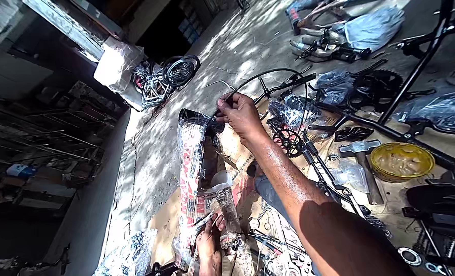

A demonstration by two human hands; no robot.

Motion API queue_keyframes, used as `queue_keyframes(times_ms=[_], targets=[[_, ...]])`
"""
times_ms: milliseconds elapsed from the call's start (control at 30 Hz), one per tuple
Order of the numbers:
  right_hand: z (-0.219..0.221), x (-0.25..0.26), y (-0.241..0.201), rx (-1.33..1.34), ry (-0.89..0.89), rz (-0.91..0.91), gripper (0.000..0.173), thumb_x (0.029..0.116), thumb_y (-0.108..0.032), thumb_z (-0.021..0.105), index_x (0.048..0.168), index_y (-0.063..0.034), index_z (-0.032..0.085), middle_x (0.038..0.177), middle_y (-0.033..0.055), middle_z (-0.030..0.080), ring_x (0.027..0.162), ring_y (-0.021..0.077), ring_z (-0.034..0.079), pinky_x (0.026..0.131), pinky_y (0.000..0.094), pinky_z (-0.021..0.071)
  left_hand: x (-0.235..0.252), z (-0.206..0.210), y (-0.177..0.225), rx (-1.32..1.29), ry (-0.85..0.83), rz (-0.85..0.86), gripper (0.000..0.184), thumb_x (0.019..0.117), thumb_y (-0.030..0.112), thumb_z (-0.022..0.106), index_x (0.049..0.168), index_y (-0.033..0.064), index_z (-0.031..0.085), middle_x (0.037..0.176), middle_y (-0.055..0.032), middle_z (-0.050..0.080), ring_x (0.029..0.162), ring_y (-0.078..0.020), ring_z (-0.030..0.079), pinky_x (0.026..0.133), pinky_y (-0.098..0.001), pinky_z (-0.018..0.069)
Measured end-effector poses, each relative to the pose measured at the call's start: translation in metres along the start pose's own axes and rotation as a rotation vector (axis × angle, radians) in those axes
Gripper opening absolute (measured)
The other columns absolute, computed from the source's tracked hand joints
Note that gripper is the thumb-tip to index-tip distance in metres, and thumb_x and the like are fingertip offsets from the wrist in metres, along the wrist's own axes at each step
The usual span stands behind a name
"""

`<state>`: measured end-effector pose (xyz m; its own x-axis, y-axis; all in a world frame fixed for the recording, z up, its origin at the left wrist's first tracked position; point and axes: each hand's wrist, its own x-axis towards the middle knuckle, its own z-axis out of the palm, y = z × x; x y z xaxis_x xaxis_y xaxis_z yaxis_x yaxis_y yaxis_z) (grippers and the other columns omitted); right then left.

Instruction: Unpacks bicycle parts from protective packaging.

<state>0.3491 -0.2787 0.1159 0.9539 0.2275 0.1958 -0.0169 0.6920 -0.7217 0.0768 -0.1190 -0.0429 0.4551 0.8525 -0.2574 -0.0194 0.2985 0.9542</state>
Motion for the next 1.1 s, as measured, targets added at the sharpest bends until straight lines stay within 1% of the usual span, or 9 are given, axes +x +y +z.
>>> queue_keyframes(times_ms=[100,300,533,667,733,867,933,1000,1100], targets=[[0.011,-0.013,0.003,0.129,-0.029,0.002,0.015,0.1032,-0.005,0.059,0.116,0.0035,0.059,0.097,0.0152,0.067,0.078,0.0204,0.073,0.074,0.0351,0.0648,0.002,0.0,0.002,0.057,0.075,0.023,0.023,0.1093,0.007,0.041,0.11,-0.0059,0.06,0.093,-0.0154,0.074,0.074,-0.0204,0.073,0.062,-0.0314,0.0594],[0.008,-0.016,0.029,-0.151,0.051,-0.156,0.01,0.1002,-0.007,0.065,0.108,-0.0005,0.065,0.093,0.0124,0.074,0.076,0.0211,0.076,0.071,0.0383,0.0672,-0.002,0.002,-0.01,0.174,0.093,0.13,0.022,0.1086,0.012,0.049,0.106,-0.006,0.062,0.073,-0.0118,0.07,0.056,-0.0183,0.067,0.052,-0.0306,0.0579],[0.008,-0.013,0.046,-0.528,-0.138,0.116,0.02,0.0972,-0.027,0.071,0.107,-0.0098,0.071,0.095,0.01,0.076,0.081,0.0236,0.075,0.078,0.0482,0.062,-0.012,-0.046,-0.029,0.238,0.169,0.096,0.017,0.1092,0.01,0.046,0.109,-0.0039,0.057,0.073,-0.0115,0.067,0.055,-0.0203,0.067,0.052,-0.0337,0.059],[0.011,-0.026,0.039,-0.171,-0.038,0.117,0.03,0.1021,-0.026,0.066,0.119,-0.0006,0.064,0.098,0.0143,0.072,0.077,0.0223,0.073,0.071,0.0403,0.0639,-0.019,-0.067,-0.032,0.271,0.14,0.11,0.018,0.1092,0.008,0.045,0.106,-0.0045,0.058,0.073,-0.0124,0.068,0.055,-0.0213,0.068,0.052,-0.0344,0.0598],[0.017,-0.03,0.033,0.028,0.1,0.034,0.023,0.1075,-0.021,0.056,0.113,0.0009,0.057,0.098,0.0143,0.069,0.076,0.0212,0.072,0.07,0.0381,0.0647,-0.023,-0.082,-0.033,0.316,0.185,0.088,0.018,0.1084,0.007,0.046,0.105,-0.0053,0.059,0.073,-0.0127,0.068,0.055,-0.021,0.067,0.052,-0.0339,0.0589],[0.019,-0.029,0.035,-0.399,-0.112,0.047,0.024,0.1022,-0.027,0.065,0.107,-0.0038,0.069,0.089,0.0099,0.074,0.069,0.02,0.073,0.066,0.0399,0.0638,-0.035,-0.117,-0.046,0.435,0.249,0.011,0.022,0.1095,0.011,0.046,0.107,-0.0062,0.059,0.073,-0.0132,0.069,0.054,-0.0207,0.066,0.053,-0.0346,0.0584],[0.014,-0.029,0.035,-0.592,-0.121,0.059,0.025,0.1002,-0.034,0.067,0.109,-0.0108,0.073,0.095,0.0056,0.076,0.079,0.019,0.074,0.077,0.0449,0.0615,-0.034,-0.125,-0.053,0.458,0.25,-0.016,0.023,0.1099,0.012,0.045,0.106,-0.0061,0.06,0.074,-0.0142,0.07,0.055,-0.0223,0.068,0.053,-0.0363,0.0596],[0.012,-0.04,0.043,-0.51,0.039,0.025,0.026,0.1007,-0.035,0.065,0.112,-0.0115,0.071,0.096,0.0045,0.076,0.081,0.0188,0.072,0.076,0.045,0.0575,-0.037,-0.134,-0.062,0.494,0.292,-0.078,0.023,0.1096,0.014,0.047,0.107,-0.0053,0.06,0.076,-0.0158,0.07,0.057,-0.0236,0.069,0.054,-0.0373,0.0597],[0.024,-0.043,0.056,-0.179,0.088,0.072,0.034,0.1055,-0.035,0.059,0.128,-0.0099,0.062,0.096,0.0096,0.071,0.07,0.0203,0.07,0.061,0.0374,0.0615,-0.038,-0.158,-0.071,0.561,0.344,-0.169,0.024,0.1093,0.016,0.048,0.114,-0.0045,0.061,0.084,-0.0188,0.07,0.061,-0.0274,0.069,0.055,-0.0408,0.059]])
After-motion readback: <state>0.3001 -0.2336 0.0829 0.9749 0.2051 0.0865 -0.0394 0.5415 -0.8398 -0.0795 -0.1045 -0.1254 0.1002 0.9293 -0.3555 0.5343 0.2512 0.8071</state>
